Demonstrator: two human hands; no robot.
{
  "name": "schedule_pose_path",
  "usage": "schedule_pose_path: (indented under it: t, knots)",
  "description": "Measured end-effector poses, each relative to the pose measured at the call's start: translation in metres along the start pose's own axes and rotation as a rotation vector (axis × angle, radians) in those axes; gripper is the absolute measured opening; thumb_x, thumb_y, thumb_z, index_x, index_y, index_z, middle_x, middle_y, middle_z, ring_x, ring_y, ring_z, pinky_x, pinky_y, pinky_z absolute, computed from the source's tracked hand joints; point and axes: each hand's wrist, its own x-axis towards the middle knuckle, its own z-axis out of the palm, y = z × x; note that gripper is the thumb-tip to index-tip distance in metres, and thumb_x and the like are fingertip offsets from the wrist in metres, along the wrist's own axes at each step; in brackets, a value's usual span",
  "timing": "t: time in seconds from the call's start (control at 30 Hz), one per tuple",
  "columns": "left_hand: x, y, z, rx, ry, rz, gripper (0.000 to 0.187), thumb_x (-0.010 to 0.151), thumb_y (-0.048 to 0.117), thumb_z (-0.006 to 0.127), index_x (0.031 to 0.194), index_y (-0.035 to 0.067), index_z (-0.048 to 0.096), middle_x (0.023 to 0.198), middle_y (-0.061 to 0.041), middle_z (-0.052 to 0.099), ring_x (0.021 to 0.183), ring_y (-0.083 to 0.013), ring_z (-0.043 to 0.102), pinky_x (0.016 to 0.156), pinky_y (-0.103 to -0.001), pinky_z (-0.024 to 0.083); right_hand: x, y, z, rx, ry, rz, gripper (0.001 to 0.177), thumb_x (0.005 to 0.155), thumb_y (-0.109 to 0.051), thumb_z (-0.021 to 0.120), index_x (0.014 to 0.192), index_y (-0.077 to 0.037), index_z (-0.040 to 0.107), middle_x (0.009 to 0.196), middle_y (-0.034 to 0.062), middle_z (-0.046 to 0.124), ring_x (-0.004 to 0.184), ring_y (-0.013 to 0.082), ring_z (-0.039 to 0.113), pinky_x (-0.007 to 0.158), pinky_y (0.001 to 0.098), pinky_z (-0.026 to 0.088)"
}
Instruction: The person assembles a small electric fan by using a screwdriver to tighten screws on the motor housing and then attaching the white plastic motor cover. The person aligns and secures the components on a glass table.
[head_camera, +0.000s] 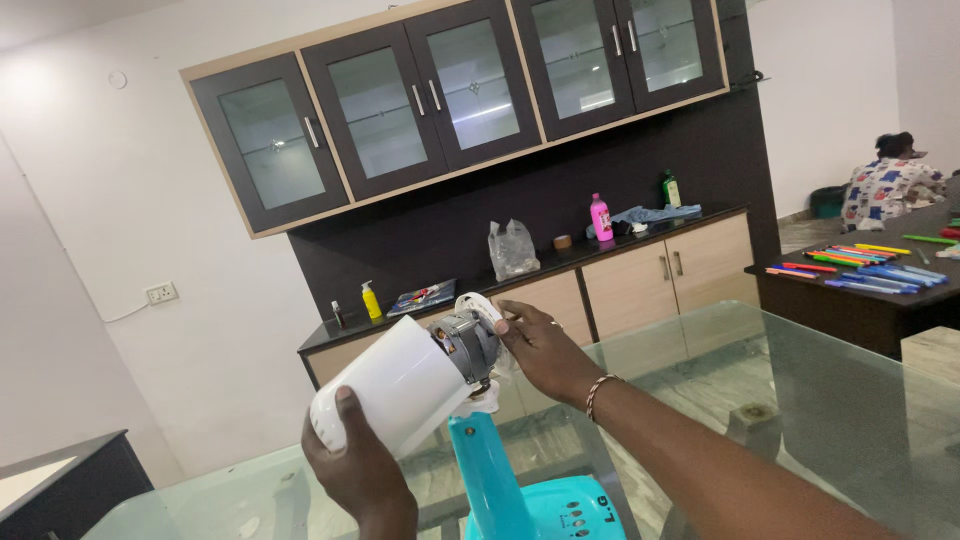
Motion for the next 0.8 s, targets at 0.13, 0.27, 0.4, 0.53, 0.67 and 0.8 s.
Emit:
schedule_pose_path:
  t: [0.13, 0.27, 0.4, 0.53, 0.67, 0.8]
  knots:
    - [0.006, 0.036, 0.005, 0.400, -0.067, 0.117, 0.084, 0.085, 0.063, 0.066, 0.147, 0.008, 0.050, 0.124, -0.015, 0.067, 0.109, -0.0271, 0.071, 0.092, -0.043, 0.057, 0.002, -0.005, -0.002, 0.040, -0.012, 0.031, 0.072, 0.098, -0.055, 0.047, 0.147, -0.003, 0.043, 0.121, 0.0161, 0.073, 0.115, 0.0253, 0.071, 0.098, 0.0370, 0.054]
    - [0.002, 0.052, 0.012, 0.701, -0.115, 0.133, 0.086, 0.086, 0.068, 0.063, 0.150, 0.012, 0.049, 0.129, -0.022, 0.056, 0.116, -0.0376, 0.063, 0.095, -0.051, 0.051, 0.002, -0.003, -0.004, -0.021, 0.005, -0.066, 0.070, 0.101, -0.054, 0.047, 0.147, -0.001, 0.044, 0.123, 0.0180, 0.074, 0.123, 0.0250, 0.065, 0.102, 0.0374, 0.049]
    - [-0.006, 0.042, 0.023, 0.669, -0.168, -0.024, 0.092, 0.088, 0.074, 0.056, 0.151, 0.008, 0.044, 0.132, -0.025, 0.047, 0.120, -0.0416, 0.057, 0.095, -0.053, 0.049, 0.002, 0.001, -0.001, 0.102, -0.030, 0.033, 0.074, 0.097, -0.057, 0.044, 0.152, -0.007, 0.039, 0.140, 0.0162, 0.061, 0.131, 0.0254, 0.062, 0.108, 0.0374, 0.049]
    - [-0.002, 0.029, 0.032, 0.594, -0.191, -0.052, 0.094, 0.086, 0.074, 0.054, 0.148, 0.004, 0.046, 0.132, -0.026, 0.050, 0.114, -0.0391, 0.062, 0.093, -0.051, 0.055, -0.006, 0.013, 0.002, 0.134, 0.155, -0.023, 0.073, 0.101, -0.064, 0.030, 0.159, -0.020, 0.042, 0.165, 0.0082, 0.032, 0.155, 0.0250, 0.028, 0.123, 0.0400, 0.027]
    - [0.004, 0.025, 0.040, 0.665, -0.182, 0.074, 0.090, 0.092, 0.071, 0.060, 0.146, 0.000, 0.047, 0.127, -0.025, 0.054, 0.112, -0.0359, 0.060, 0.089, -0.049, 0.052, -0.010, 0.025, 0.007, 0.660, 0.027, 0.422, 0.088, 0.088, -0.072, 0.039, 0.162, -0.029, 0.016, 0.171, 0.0007, 0.023, 0.157, 0.0232, 0.021, 0.122, 0.0496, 0.023]
    - [0.004, 0.031, 0.048, 0.436, -0.168, -0.085, 0.075, 0.091, 0.059, 0.063, 0.136, 0.000, 0.055, 0.116, -0.018, 0.067, 0.097, -0.0252, 0.071, 0.080, -0.042, 0.058, -0.017, 0.029, 0.029, 0.774, -0.172, 0.467, 0.100, 0.082, -0.082, 0.035, 0.164, -0.027, 0.018, 0.171, 0.0024, 0.025, 0.155, 0.0277, 0.022, 0.119, 0.0546, 0.020]
